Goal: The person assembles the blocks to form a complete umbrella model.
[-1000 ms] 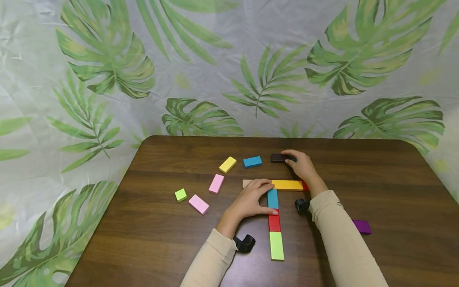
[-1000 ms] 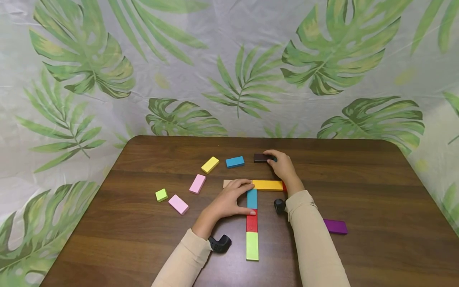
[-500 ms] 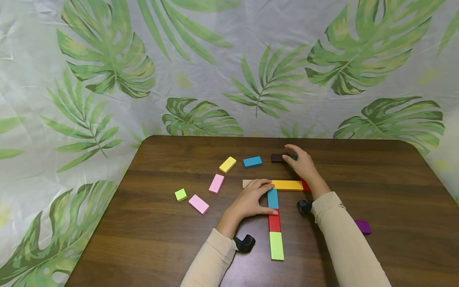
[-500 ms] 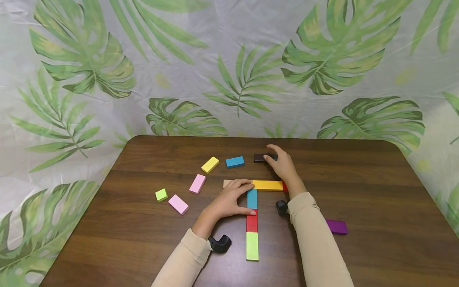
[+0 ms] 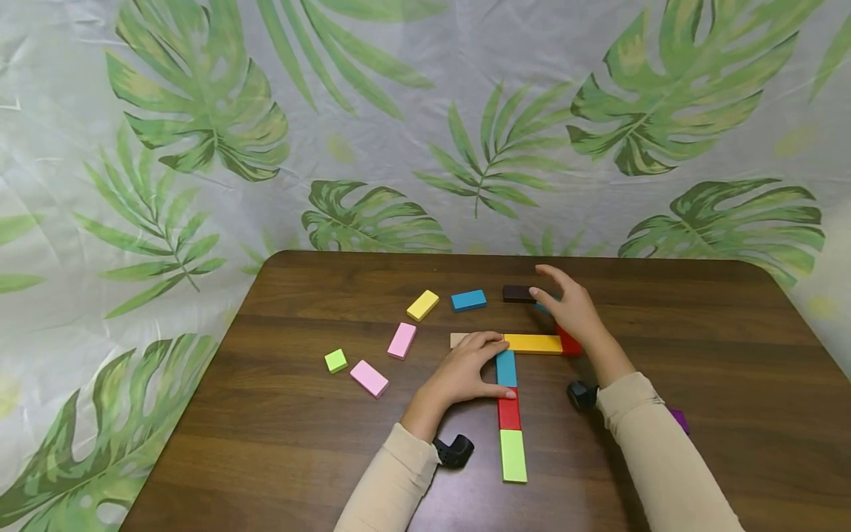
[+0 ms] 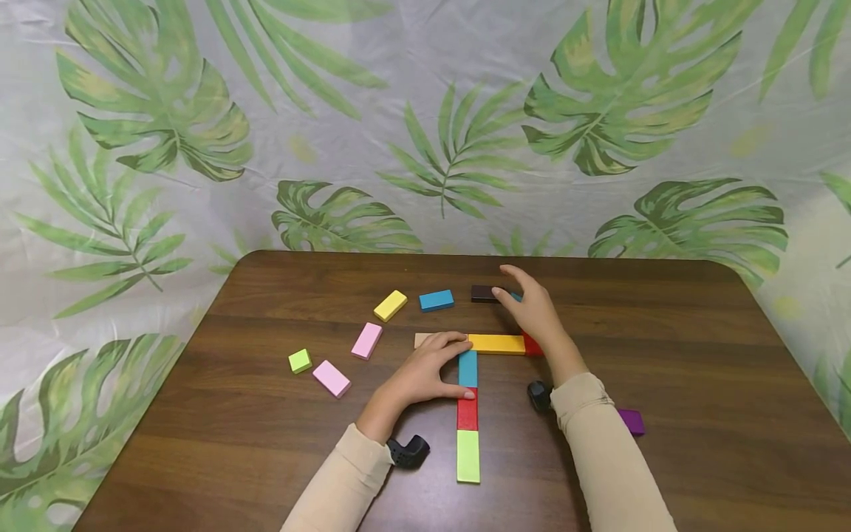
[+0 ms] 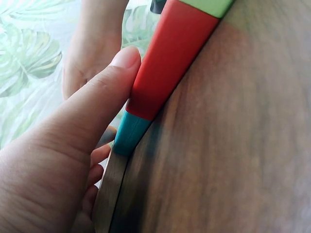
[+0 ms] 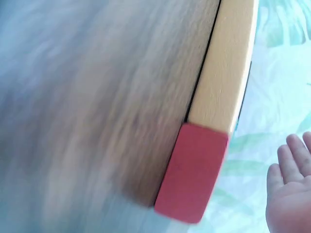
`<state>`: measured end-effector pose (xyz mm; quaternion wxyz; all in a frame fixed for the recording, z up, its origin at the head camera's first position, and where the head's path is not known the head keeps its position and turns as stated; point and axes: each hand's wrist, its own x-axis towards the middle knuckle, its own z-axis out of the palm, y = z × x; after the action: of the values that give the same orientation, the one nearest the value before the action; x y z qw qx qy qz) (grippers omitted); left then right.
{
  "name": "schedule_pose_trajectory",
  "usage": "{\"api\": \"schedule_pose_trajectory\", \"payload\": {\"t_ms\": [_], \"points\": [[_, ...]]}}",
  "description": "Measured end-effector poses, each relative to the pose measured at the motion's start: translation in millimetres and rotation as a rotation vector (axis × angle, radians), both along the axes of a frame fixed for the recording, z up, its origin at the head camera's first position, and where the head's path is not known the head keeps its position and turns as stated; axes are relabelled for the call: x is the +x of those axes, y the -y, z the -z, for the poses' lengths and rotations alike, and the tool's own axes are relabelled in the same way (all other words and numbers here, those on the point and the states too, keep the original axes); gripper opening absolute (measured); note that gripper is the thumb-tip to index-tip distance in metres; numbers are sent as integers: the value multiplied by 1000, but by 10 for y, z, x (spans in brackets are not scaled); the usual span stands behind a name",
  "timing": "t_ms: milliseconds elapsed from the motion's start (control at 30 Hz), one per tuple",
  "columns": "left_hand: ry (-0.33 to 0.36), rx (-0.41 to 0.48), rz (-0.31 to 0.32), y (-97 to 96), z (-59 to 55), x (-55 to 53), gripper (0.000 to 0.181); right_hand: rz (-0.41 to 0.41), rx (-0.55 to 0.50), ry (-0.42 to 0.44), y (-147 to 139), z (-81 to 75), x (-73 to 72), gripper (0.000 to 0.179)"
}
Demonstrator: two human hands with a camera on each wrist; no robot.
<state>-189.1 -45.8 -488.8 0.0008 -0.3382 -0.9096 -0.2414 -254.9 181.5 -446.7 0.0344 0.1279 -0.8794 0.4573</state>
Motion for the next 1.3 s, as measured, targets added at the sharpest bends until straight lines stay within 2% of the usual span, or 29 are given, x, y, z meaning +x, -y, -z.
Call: {"api": "schedule_pose_trajectory", "payload": {"t_ms": [233, 633, 967, 1300], "points": [[-2, 0, -1, -6, -10, 3, 82, 5, 37, -18, -95, -29, 108, 61], [0, -2, 0, -14, -10, 2, 82, 7, 74, -45, -216, 37, 261, 71], [15, -11, -7, -7, -15, 5, 82, -5, 157, 30, -295, 134, 355, 82], [4, -10, -1, -8, -37, 5, 81, -55, 224, 99, -366, 207, 385, 82]]}}
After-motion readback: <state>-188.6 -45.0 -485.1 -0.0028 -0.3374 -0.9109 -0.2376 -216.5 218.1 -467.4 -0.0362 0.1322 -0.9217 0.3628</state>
